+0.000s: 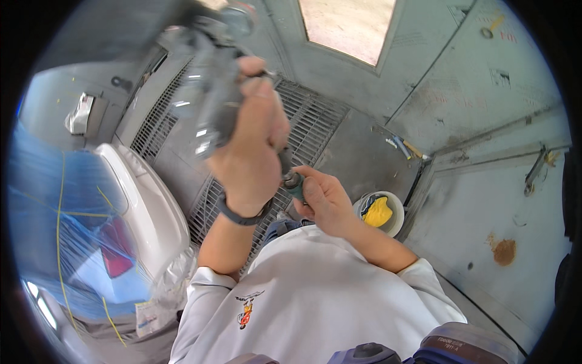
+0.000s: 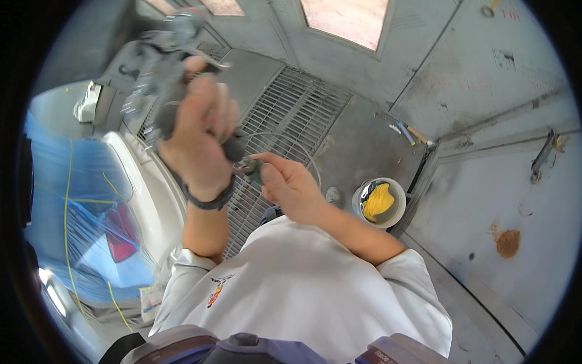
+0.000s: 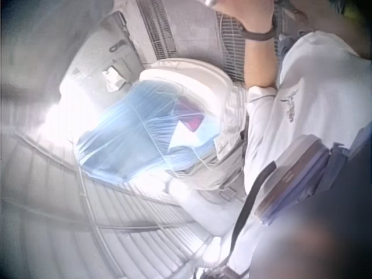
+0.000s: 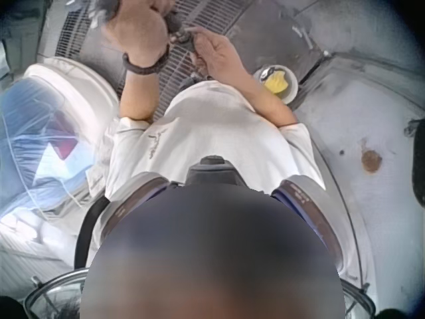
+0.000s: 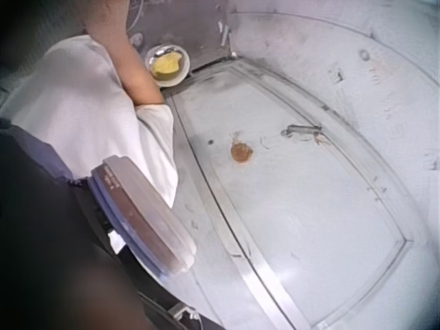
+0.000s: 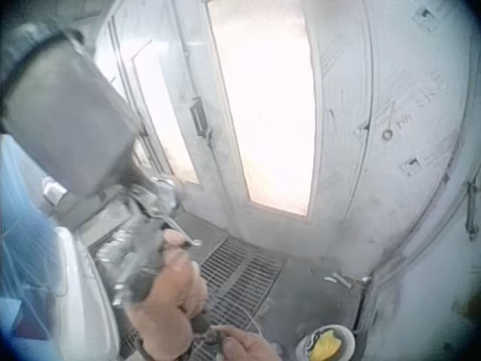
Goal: The person walks into a paint booth carrying a spray gun, then sprays white paint onto a car bumper that is masked with plastic and tape. The person moves around the bumper to apply paint evenly across its surface.
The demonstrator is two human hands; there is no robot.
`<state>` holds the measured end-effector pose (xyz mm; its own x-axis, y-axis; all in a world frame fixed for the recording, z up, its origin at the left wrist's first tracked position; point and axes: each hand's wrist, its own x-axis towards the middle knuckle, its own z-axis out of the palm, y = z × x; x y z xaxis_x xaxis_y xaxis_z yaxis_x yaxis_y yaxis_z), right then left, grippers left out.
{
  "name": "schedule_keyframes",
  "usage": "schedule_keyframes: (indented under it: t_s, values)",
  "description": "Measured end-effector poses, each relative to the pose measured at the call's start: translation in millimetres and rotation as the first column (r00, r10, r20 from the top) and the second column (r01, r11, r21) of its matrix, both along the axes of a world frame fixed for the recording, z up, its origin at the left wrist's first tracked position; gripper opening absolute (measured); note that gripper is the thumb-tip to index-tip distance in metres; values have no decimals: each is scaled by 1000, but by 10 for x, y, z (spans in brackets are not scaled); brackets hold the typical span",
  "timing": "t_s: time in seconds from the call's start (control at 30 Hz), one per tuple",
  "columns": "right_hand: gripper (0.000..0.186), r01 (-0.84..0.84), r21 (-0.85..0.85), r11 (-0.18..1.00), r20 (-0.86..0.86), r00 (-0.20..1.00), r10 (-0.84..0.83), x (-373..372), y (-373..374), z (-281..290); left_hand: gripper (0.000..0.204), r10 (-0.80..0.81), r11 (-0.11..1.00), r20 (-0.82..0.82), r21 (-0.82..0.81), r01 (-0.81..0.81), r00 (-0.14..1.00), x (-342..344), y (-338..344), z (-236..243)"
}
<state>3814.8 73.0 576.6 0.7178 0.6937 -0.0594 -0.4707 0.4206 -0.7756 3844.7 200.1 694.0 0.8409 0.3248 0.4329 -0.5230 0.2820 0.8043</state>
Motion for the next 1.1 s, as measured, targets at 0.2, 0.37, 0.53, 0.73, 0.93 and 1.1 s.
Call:
schedule_keyframes:
  t_s: [0.2,0.37,0.53,0.73,0.93,1.1]
  values:
    - [88,623,-34,782,905,352,-241,473,44,-109,27,43,999,-287,40,-33,957,-194,-117,-820]
    - [83,582,-203,788,821,539,-187,561,124,-583,54,65,778,-277,615,125,959,-393,-61,-1255]
    - [70,517,-384,765,637,748,-186,443,-86,-1053,50,1,696,-495,624,355,869,-627,225,-1685]
    - [60,535,-574,620,626,775,-89,416,-115,-1139,40,304,677,-402,729,101,864,-348,147,-2260]
    - [56,572,-620,538,656,753,-44,429,-114,-1202,44,372,630,-413,770,101,832,-343,-47,-2545]
    - [56,576,-622,530,663,748,-35,439,-143,-1275,47,401,660,-426,748,67,811,-317,-95,-2600]
